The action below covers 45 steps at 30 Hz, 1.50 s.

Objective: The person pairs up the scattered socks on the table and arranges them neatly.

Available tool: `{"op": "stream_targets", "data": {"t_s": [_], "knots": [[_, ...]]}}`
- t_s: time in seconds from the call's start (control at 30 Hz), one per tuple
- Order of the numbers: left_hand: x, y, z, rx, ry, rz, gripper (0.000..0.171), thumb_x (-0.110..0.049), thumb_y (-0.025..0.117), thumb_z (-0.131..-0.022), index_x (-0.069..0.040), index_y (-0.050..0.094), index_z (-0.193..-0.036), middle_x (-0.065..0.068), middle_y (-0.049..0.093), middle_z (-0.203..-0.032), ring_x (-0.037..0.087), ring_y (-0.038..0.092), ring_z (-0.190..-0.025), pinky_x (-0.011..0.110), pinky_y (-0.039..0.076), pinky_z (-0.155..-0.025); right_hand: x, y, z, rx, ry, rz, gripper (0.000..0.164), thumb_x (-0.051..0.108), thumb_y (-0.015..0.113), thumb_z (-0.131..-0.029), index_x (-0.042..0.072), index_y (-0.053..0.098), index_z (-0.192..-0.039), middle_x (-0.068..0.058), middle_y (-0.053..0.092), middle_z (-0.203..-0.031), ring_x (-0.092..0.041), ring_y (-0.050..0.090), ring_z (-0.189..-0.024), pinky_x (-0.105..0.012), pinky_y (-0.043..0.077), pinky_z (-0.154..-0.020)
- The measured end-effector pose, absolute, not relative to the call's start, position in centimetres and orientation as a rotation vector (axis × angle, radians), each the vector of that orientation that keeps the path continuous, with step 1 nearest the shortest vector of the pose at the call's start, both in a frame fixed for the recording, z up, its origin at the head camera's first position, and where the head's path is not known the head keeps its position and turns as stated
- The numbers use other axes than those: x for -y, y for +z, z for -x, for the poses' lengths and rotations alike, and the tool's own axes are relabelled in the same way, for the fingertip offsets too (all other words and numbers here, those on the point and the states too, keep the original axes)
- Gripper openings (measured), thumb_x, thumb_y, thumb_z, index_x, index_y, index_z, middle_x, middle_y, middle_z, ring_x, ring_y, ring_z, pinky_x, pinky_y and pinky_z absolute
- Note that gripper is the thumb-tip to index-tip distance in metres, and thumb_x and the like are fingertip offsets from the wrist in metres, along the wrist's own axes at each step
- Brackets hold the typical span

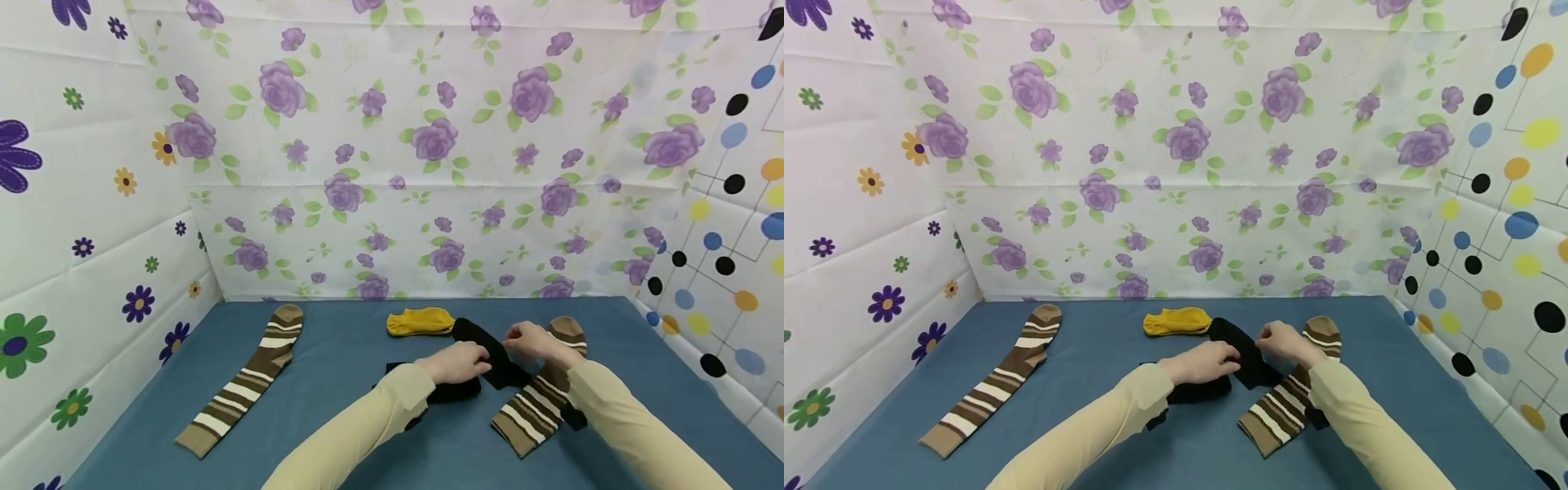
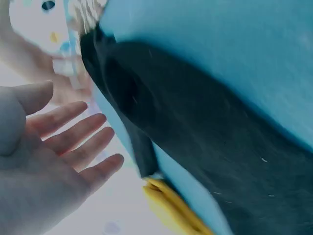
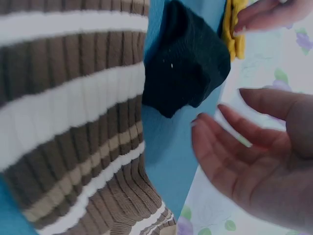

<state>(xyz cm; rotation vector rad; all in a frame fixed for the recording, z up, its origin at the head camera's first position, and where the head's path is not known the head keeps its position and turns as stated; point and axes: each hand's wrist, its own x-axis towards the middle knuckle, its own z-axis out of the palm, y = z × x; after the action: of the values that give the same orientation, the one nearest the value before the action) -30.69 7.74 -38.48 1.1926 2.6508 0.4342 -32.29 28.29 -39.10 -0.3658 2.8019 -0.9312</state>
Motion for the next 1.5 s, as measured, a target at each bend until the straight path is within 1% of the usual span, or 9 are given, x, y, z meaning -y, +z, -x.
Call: {"op": "stream_targets", "data": {"t_s": [0.2,0.5,0.73,0.83,1.03,1.13,1.27,1.33,1.5], "knots": [[-9.1,-38.3,28.3,-2.727,0.07,-1.338,0.029,-0.028,0.051,-0.094,-0.013,0.058,-0.117,-0.003,0.053,-0.101,0.006,0.05,-0.083,0.017,0.04,-0.065,-28.0,-39.6,34.1,-2.785,-0.899,0.609,0.022,0.008,0.049,-0.093,-0.006,0.058,-0.108,-0.012,0.058,-0.099,-0.029,0.056,-0.088,-0.04,0.045,-0.071],[-9.4,-39.1,27.7,-2.657,-0.009,-1.397,0.029,-0.027,0.051,-0.094,-0.015,0.058,-0.119,-0.005,0.055,-0.105,0.003,0.052,-0.087,0.014,0.04,-0.069,-27.4,-40.3,34.6,-2.748,-0.766,0.7,0.027,-0.001,0.041,-0.094,-0.002,0.054,-0.119,-0.019,0.051,-0.118,-0.038,0.047,-0.107,-0.047,0.039,-0.083],[-9.9,-39.4,27.6,-2.648,-0.05,-1.4,0.033,-0.027,0.051,-0.094,-0.023,0.054,-0.127,-0.009,0.053,-0.112,0.002,0.051,-0.092,0.014,0.04,-0.068,-27.6,-40.6,34.4,-2.73,-0.706,0.703,0.029,-0.002,0.041,-0.094,0.0,0.053,-0.121,-0.02,0.049,-0.12,-0.039,0.045,-0.109,-0.048,0.038,-0.082],[-10.1,-39.5,27.6,-2.651,-0.083,-1.411,0.031,-0.027,0.051,-0.094,-0.02,0.057,-0.124,-0.008,0.054,-0.112,0.002,0.05,-0.095,0.013,0.039,-0.072,-27.6,-40.6,34.4,-2.758,-0.643,0.703,0.03,-0.003,0.041,-0.094,0.001,0.053,-0.121,-0.02,0.05,-0.119,-0.037,0.046,-0.108,-0.046,0.039,-0.081],[-10.5,-39.6,27.6,-2.643,-0.208,-1.348,0.025,-0.028,0.048,-0.095,-0.02,0.062,-0.113,-0.008,0.053,-0.106,0.004,0.05,-0.089,0.017,0.04,-0.069,-27.5,-40.3,34.1,-2.781,-0.488,0.671,0.033,-0.004,0.04,-0.093,0.002,0.053,-0.123,-0.02,0.052,-0.117,-0.033,0.052,-0.1,-0.043,0.04,-0.076],[-10.4,-39.4,27.7,-2.636,-0.252,-1.309,0.023,-0.028,0.047,-0.096,-0.022,0.063,-0.111,-0.01,0.052,-0.11,0.005,0.05,-0.096,0.025,0.039,-0.082,-27.4,-40.0,33.9,-2.787,-0.396,0.643,0.034,-0.004,0.041,-0.093,0.004,0.053,-0.124,-0.02,0.052,-0.118,-0.035,0.048,-0.108,-0.044,0.04,-0.08],[-10.4,-39.2,27.9,-2.662,-0.202,-1.266,0.021,-0.028,0.047,-0.095,-0.024,0.064,-0.107,-0.011,0.052,-0.113,0.008,0.047,-0.107,0.035,0.029,-0.097,-27.3,-39.6,33.4,-2.791,-0.295,0.599,0.036,-0.005,0.043,-0.091,0.005,0.053,-0.125,-0.021,0.052,-0.117,-0.037,0.048,-0.106,-0.042,0.04,-0.073],[-10.3,-39.1,28.1,-2.681,-0.181,-1.241,0.021,-0.028,0.048,-0.095,-0.023,0.065,-0.106,-0.01,0.052,-0.113,0.009,0.047,-0.107,0.036,0.029,-0.097,-27.3,-39.4,33.2,-2.794,-0.254,0.569,0.036,-0.004,0.043,-0.092,0.005,0.052,-0.125,-0.021,0.051,-0.117,-0.037,0.048,-0.106,-0.042,0.039,-0.069],[-10.0,-39.1,28.6,-2.741,-0.152,-1.154,0.022,-0.03,0.048,-0.095,-0.022,0.067,-0.102,-0.007,0.054,-0.11,0.012,0.05,-0.104,0.037,0.032,-0.094,-27.8,-39.5,33.0,-2.808,-0.212,0.557,0.033,-0.002,0.042,-0.093,0.002,0.052,-0.125,-0.021,0.05,-0.12,-0.039,0.046,-0.109,-0.044,0.039,-0.075]]}}
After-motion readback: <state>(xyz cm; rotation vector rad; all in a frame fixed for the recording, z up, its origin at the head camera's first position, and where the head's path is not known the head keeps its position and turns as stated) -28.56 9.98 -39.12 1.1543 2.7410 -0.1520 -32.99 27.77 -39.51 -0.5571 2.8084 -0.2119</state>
